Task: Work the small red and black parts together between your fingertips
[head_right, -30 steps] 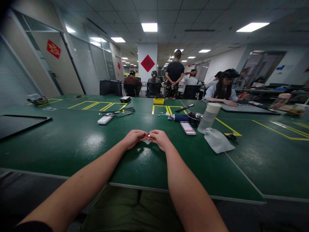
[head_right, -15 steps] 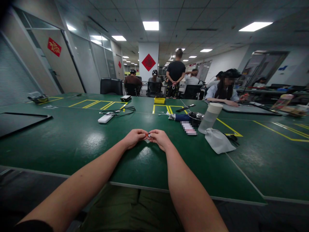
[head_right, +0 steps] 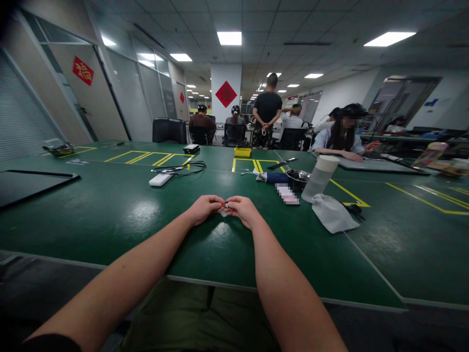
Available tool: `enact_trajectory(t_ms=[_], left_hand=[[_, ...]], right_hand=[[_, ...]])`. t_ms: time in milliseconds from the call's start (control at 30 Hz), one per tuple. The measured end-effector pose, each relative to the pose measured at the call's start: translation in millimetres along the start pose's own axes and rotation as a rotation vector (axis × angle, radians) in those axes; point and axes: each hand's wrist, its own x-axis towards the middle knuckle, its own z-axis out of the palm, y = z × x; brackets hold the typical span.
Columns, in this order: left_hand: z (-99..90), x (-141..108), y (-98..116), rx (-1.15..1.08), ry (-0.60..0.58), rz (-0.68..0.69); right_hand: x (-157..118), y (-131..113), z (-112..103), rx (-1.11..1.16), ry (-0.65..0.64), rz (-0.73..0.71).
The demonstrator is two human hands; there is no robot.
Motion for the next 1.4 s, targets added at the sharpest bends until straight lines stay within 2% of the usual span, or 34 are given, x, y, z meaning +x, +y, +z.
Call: enact_trajectory(t_ms=[333, 600, 800, 1400], left_hand=[[0.5, -3, 4, -0.003, 0.027, 0.039], [3.3, -3, 13, -0.101, 0.081, -0.016], [2.6, -3, 14, -0.144, 0.049, -0.014], [4.0, -3, 12, -0.112, 0.053, -0.058]], right_hand=[[-2, -2, 1, 0.002, -0.015, -0.006], [-1, -7, 3, 0.124, -0.004, -0.012], [4, -3, 0, 0.179, 0.002, 0.034], [2, -2, 1, 0.04, 0.03, 0.054]])
